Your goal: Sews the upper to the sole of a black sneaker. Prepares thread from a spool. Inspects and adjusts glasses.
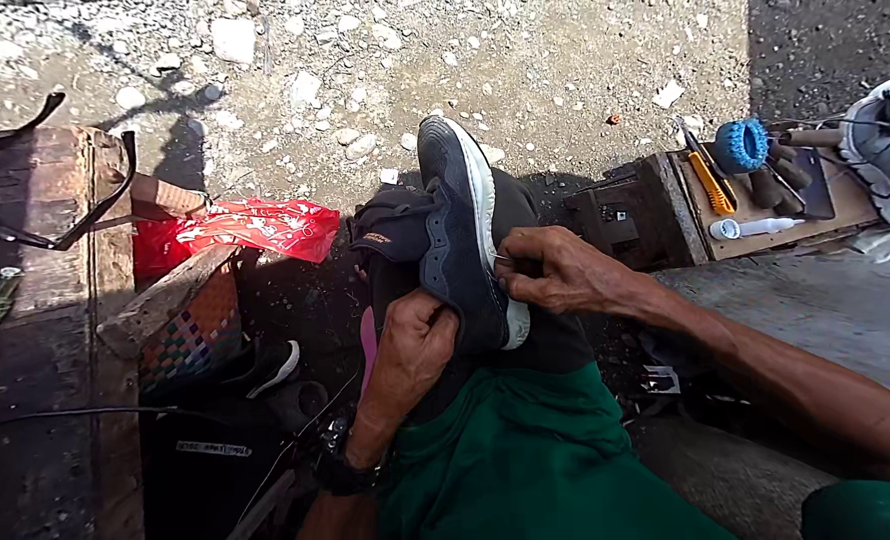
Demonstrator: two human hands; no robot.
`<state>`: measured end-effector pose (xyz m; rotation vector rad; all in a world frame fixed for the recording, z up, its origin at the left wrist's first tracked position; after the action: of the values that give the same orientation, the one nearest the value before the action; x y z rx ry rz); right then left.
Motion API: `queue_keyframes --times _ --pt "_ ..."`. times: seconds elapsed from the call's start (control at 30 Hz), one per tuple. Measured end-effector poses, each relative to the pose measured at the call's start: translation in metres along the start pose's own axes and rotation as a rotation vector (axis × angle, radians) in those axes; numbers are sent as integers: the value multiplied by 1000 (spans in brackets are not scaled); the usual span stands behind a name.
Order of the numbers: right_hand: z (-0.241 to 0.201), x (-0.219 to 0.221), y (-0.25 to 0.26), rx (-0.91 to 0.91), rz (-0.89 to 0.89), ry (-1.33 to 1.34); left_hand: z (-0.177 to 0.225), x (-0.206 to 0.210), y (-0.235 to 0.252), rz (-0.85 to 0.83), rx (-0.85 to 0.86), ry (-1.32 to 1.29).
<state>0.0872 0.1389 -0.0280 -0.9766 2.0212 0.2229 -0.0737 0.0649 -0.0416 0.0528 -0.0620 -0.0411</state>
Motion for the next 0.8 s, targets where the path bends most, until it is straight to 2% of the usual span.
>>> queue_keyframes --times 0.13,0.27,0.43,0.53,0.63,0.7,0.73,0.8 --pt "0 3 -2 -68 23 19 -14 5 9 -126 -104 -70" --pt "-4 4 1 -140 63 10 -13 3 10 -114 -98 -141" --pt "-5 8 2 -134 67 -32 -18 3 7 -88 -96 -184" --pt "-3 4 0 -103 14 -69 -18 4 8 -232 -142 -209" --pt "8 -15 -10 -11 -27 -122 -19 5 3 -374 -354 -517" --pt "18 -36 -21 56 -3 -160 -17 10 0 -388 -408 -688" --pt "20 -45 -26 60 17 -161 -15 13 -1 -361 -403 -694" --pt "12 -55 -37 -9 57 -124 -10 18 -3 -187 -356 -601"
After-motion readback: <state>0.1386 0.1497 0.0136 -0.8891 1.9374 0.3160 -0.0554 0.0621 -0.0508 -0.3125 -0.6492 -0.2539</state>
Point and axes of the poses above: each hand's wrist, its own y-axis towards the middle knuckle, its own x-axis out of the palm, z = x × y, the point moved 8 cm from there along y, towards the middle knuckle, and after that the axes turned 15 degrees about -y, right-handed, at the moved point
